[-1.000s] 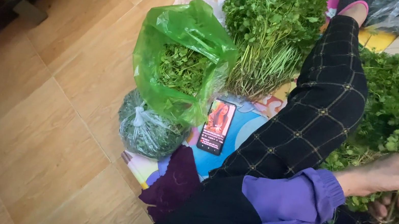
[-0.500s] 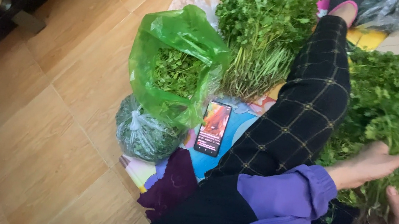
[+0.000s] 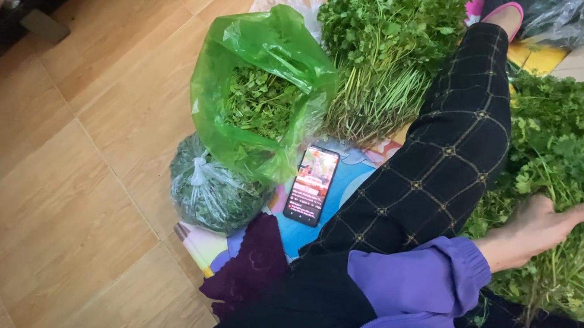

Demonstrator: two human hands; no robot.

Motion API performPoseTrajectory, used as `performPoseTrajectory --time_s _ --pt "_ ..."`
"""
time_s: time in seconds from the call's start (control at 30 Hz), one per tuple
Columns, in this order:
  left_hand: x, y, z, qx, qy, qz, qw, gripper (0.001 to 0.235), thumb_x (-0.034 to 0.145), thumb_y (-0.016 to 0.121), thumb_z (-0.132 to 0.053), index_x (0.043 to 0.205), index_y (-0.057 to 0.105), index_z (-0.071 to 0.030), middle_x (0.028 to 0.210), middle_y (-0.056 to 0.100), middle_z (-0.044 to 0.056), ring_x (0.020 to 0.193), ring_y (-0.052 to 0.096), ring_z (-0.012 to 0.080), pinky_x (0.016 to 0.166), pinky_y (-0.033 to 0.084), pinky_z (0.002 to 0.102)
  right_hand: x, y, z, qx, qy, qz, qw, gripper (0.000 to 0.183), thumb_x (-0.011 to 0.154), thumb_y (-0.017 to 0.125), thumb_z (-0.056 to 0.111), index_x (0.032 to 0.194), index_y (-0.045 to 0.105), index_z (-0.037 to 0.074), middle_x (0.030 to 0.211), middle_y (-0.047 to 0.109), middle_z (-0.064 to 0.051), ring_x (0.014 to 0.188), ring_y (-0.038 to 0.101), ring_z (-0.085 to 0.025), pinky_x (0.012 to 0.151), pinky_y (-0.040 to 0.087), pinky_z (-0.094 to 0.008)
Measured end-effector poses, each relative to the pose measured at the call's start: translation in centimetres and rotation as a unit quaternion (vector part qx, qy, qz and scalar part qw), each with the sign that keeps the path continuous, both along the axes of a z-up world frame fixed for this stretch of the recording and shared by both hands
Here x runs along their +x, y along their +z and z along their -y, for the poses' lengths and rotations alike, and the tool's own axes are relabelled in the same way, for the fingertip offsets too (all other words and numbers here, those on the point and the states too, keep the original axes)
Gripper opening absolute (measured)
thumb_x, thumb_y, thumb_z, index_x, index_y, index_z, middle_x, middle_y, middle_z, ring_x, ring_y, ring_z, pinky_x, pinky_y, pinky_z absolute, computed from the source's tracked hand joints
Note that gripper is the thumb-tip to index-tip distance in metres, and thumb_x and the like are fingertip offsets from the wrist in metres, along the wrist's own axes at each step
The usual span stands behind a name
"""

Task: Sorting and cleaning bunches of green leafy vegetables by hand while sitting on the floor.

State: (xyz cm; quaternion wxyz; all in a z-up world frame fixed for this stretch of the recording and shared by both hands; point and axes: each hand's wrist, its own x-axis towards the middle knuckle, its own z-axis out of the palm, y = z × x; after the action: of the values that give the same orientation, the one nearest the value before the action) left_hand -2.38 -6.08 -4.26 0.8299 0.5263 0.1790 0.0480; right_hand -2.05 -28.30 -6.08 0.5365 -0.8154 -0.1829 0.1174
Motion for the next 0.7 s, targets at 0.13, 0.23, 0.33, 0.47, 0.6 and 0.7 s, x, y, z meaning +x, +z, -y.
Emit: performPoseTrajectory --time_s 0.13,0.23,0.33,0.47,0.6,0.7 --pt "-0.1 -0.1 0.2 -0.036 0.019 0.013 0.999 0.053 0.078 0.051 -0.058 0.046 0.034 -0.02 0.041 0.028 -0.009 0.026 0.025 0.0056 0.02 0.024 0.023 0.4 -1.2 1.0 -0.028 -0.001 0.052 0.998 0.039 0.121 0.037 -0.001 0.154 0.031 -0.021 0.142 0.042 -0.036 0.127 0.042 -0.043 0.11 0.032 -0.05" --pt "-0.6 0.4 -0.1 -0.022 0.026 -0.035 0.999 0.059 0.079 0.053 -0.06 0.055 0.04 -0.007 0.05 0.038 0.002 0.034 0.034 0.0134 0.026 0.029 0.03 0.3 -1.4 0.8 -0.055 0.0 0.105 0.993 0.033 0.123 0.042 -0.01 0.151 0.04 -0.025 0.139 0.048 -0.036 0.123 0.047 -0.042 0.111 0.036 -0.049" --pt "-1.2 0.7 -0.7 -0.043 0.009 0.013 0.999 0.053 0.078 0.052 -0.059 0.045 0.037 -0.021 0.04 0.029 -0.009 0.026 0.026 0.0059 0.022 0.019 0.025 -0.1 -1.7 0.3 -0.044 0.001 0.107 0.993 0.039 0.119 0.044 -0.015 0.156 0.036 -0.026 0.138 0.047 -0.042 0.123 0.047 -0.047 0.109 0.037 -0.052" --pt "-2.6 5.3 -2.8 -0.062 -0.069 -0.08 0.992 0.059 0.07 0.049 -0.058 0.094 0.037 -0.005 0.098 0.029 0.014 0.081 0.033 0.0282 0.062 0.033 0.045 -0.9 -0.2 -0.7 -0.023 -0.034 0.085 0.996 0.037 0.113 0.054 -0.008 0.149 0.047 -0.008 0.136 0.055 -0.021 0.12 0.053 -0.028 0.106 0.042 -0.036" --pt "-1.9 4.1 -3.0 -0.148 -0.066 -0.095 0.982 0.064 0.082 0.064 -0.044 0.114 0.065 0.011 0.098 0.067 0.02 0.07 0.066 0.0237 0.062 0.056 0.032 -1.1 2.2 -2.6 -0.005 -0.073 0.016 0.997 0.037 0.1 0.058 0.001 0.136 0.052 -0.003 0.124 0.059 -0.015 0.109 0.058 -0.023 0.096 0.047 -0.032" --pt "-1.3 3.4 -3.2 -0.083 -0.053 -0.152 0.983 0.058 0.077 0.063 -0.049 0.102 0.07 0.003 0.103 0.068 0.016 0.09 0.063 0.0255 0.082 0.049 0.038 -1.3 2.3 -3.4 0.038 -0.09 0.008 0.995 0.037 0.095 0.061 -0.001 0.131 0.054 -0.001 0.12 0.063 -0.014 0.107 0.061 -0.021 0.095 0.048 -0.03"
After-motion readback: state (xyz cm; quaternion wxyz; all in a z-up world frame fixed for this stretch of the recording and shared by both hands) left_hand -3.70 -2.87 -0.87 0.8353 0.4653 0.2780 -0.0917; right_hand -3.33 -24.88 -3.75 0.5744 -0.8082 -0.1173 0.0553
